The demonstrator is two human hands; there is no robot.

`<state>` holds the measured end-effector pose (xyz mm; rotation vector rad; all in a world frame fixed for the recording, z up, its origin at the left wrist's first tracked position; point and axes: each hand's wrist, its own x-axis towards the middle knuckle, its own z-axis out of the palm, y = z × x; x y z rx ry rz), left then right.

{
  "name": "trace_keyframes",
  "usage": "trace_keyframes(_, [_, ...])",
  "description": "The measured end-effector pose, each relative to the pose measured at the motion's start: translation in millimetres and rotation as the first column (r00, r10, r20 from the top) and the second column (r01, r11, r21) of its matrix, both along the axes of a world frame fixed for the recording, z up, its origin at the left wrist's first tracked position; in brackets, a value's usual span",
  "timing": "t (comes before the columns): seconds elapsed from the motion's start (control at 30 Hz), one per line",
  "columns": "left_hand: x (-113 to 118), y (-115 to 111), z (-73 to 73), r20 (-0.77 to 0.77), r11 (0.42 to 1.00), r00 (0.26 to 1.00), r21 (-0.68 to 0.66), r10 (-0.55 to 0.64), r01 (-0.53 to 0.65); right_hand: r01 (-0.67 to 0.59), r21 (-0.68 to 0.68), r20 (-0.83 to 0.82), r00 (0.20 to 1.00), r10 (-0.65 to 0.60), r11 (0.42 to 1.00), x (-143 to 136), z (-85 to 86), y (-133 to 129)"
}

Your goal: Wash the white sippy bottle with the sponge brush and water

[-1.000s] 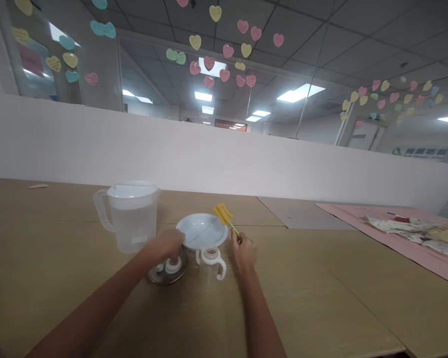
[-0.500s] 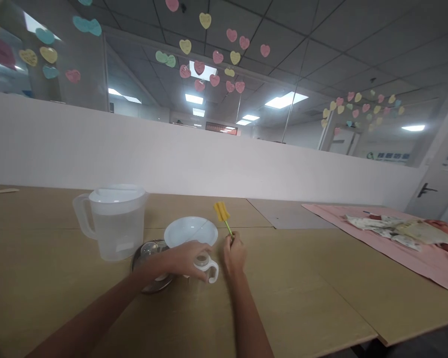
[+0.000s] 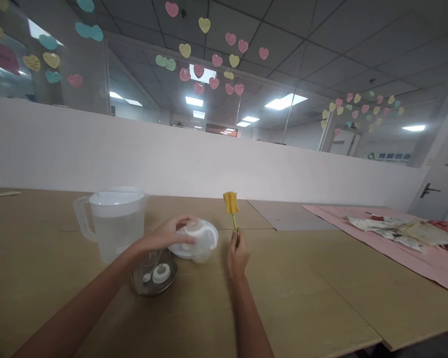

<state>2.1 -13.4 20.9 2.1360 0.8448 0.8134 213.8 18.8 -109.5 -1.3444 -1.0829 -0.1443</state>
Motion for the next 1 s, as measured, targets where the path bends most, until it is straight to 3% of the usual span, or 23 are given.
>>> trace_keyframes(0.13, [-12.9, 17.2, -0.7, 0.141, 0.972, 0.974, 0.132, 0.177, -0.195, -0.081, 0.129, 0.054, 0.996, 0.074, 0.988, -7.2, 0.8, -7.0])
trace_keyframes(0.23, [-15.3, 26.6, -9.2, 0.141, 0.876, 0.926, 0.300, 0.350, -0.377, -0.207, 0.156, 0.172, 0.969, 0.180, 0.966, -11.1, 0.3, -8.9])
trace_keyframes(0.43, [-14.1, 35.1, -21.9, 0.032, 0.764, 0.865, 0.454, 0.500, -0.459, -0.286, 0.113, 0.373, 0.900, 0.227, 0.951, -9.6, -2.3, -7.3])
trace_keyframes(0.63, [-20.8, 41.8, -27.3, -0.083, 0.637, 0.849, 0.700, 0.521, -0.323, -0.229, 0.003, 0.565, 0.804, 0.187, 0.973, -9.2, -4.7, -5.4])
trace_keyframes(0.77, [-16.6, 41.8, -31.6, -0.164, 0.536, 0.818, 0.821, 0.551, -0.196, -0.151, 0.075, 0.647, 0.760, 0.067, 0.986, -15.8, -5.7, -4.1])
trace_keyframes(1.0, [4.5, 34.2, -44.1, -0.299, 0.498, 0.815, 0.867, 0.496, 0.015, -0.108, 0.161, 0.721, 0.691, -0.042, 0.981, -34.9, -5.7, -6.9])
